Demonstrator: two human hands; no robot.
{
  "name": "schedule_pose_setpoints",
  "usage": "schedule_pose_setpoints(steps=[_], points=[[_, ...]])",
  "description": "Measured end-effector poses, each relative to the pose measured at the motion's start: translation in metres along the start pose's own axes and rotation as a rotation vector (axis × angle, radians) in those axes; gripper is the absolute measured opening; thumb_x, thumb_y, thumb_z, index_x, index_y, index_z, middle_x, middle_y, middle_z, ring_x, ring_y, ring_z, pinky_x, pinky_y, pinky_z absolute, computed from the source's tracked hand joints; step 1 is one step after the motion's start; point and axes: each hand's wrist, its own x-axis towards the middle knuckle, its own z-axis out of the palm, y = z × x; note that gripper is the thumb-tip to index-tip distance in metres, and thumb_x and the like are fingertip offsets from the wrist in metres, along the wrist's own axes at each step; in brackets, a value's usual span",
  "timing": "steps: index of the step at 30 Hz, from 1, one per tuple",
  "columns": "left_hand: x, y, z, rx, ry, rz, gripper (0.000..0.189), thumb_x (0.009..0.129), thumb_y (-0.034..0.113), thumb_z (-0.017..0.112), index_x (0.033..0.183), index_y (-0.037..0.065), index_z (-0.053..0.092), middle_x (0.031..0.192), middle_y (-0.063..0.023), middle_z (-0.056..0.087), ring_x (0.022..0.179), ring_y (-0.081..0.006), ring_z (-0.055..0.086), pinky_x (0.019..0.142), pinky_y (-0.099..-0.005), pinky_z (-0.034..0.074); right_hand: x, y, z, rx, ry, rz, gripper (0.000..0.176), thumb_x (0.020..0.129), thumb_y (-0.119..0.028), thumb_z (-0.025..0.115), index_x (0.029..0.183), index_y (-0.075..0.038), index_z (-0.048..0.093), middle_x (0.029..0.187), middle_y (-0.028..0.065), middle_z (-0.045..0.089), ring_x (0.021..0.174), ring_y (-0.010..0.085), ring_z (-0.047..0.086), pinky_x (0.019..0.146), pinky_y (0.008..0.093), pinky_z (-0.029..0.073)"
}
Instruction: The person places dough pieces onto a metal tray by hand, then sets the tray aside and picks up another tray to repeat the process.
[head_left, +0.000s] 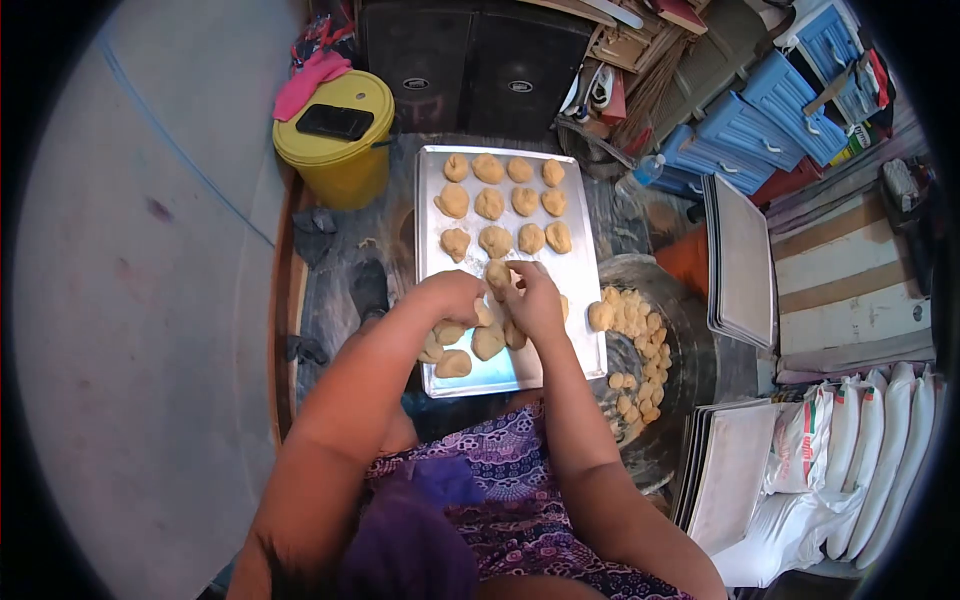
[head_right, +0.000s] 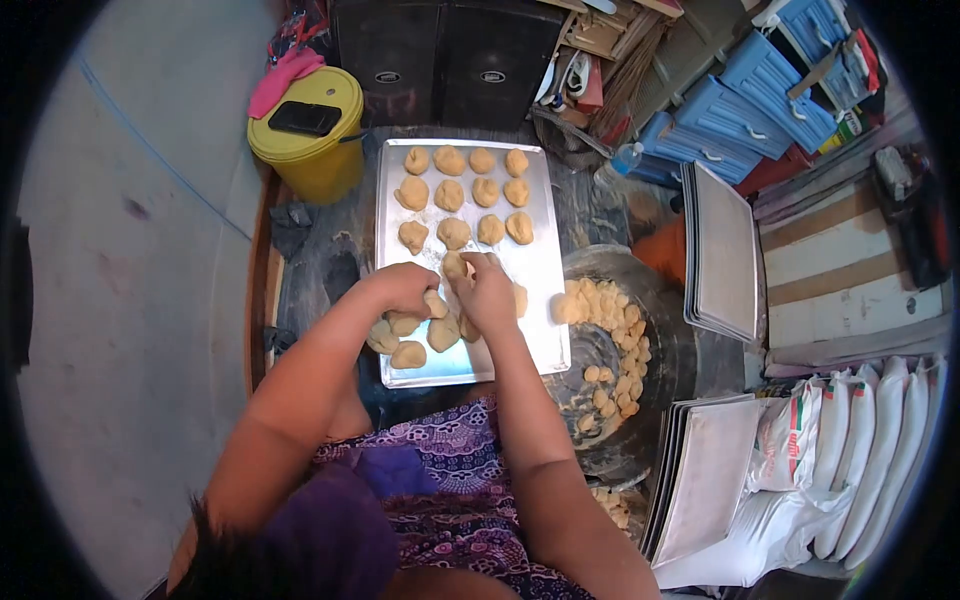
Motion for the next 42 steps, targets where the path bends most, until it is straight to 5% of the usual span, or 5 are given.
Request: schedule_pose_setpoints(steps=[7, 14, 23, 28, 42], points=[[-0.013, -0.020, -0.005, -0.204, 0.287, -0.381, 0.046, 0.071, 0.043, 0.065, 0.082, -0.002, 0.063, 0.074, -0.0167, 0.065, 0.073, -0.0306, 0.064, 0.070, -0.0394, 0.050, -0.052, -0.014, -0.007, -0.383, -0.361, -0.387, 0.034, 0.064, -0.024, 0.071, 0.095, -0.013, 0.063, 0.092, 0.0116, 0.059, 0.095, 0.0255, 0.055, 0.096, 0.0412, 0.023], [-0.009, -0.003, 0.007, -0.083, 0.501, -0.429, 0.049, 0.077, 0.036, 0.065, 0.105, -0.002, 0.053, 0.091, -0.0232, 0.063, 0.088, -0.0374, 0.061, 0.079, -0.0426, 0.048, -0.020, -0.015, -0.044, 0.195, 0.126, 0.163, 0.036, 0.074, -0.028, 0.070, 0.097, -0.004, 0.056, 0.082, 0.0165, 0.062, 0.079, 0.0319, 0.061, 0.066, 0.0391, 0.047], [0.000, 0.025, 0.009, 0.004, 0.468, -0.461, 0.030, 0.082, 0.024, 0.060, 0.103, 0.003, 0.054, 0.094, -0.0191, 0.063, 0.089, -0.0341, 0.061, 0.075, -0.0434, 0.048, 0.012, 0.021, -0.039, -0.408, 0.123, -0.008, 0.033, 0.072, -0.021, 0.068, 0.101, -0.007, 0.060, 0.093, 0.0149, 0.058, 0.088, 0.0338, 0.058, 0.078, 0.0414, 0.047], [0.030, 0.022, 0.030, 0.225, 0.822, 0.105, 0.023, 0.077, 0.018, 0.061, 0.097, 0.005, 0.059, 0.106, -0.0153, 0.056, 0.092, -0.0321, 0.056, 0.081, -0.0419, 0.046, 0.012, 0.045, -0.015, -0.144, 0.082, 0.007, 0.030, 0.070, -0.011, 0.064, 0.100, -0.007, 0.062, 0.094, 0.0144, 0.057, 0.087, 0.0333, 0.057, 0.080, 0.0420, 0.046], [0.061, 0.045, 0.047, 0.262, 0.945, 0.352, 0.022, 0.079, 0.008, 0.049, 0.096, 0.006, 0.062, 0.103, -0.0124, 0.059, 0.104, -0.0269, 0.055, 0.090, -0.0412, 0.039, -0.009, 0.056, -0.066, -0.069, 0.349, 0.060, 0.023, 0.068, -0.003, 0.061, 0.091, -0.003, 0.062, 0.095, 0.0162, 0.058, 0.085, 0.0343, 0.058, 0.075, 0.0387, 0.047]])
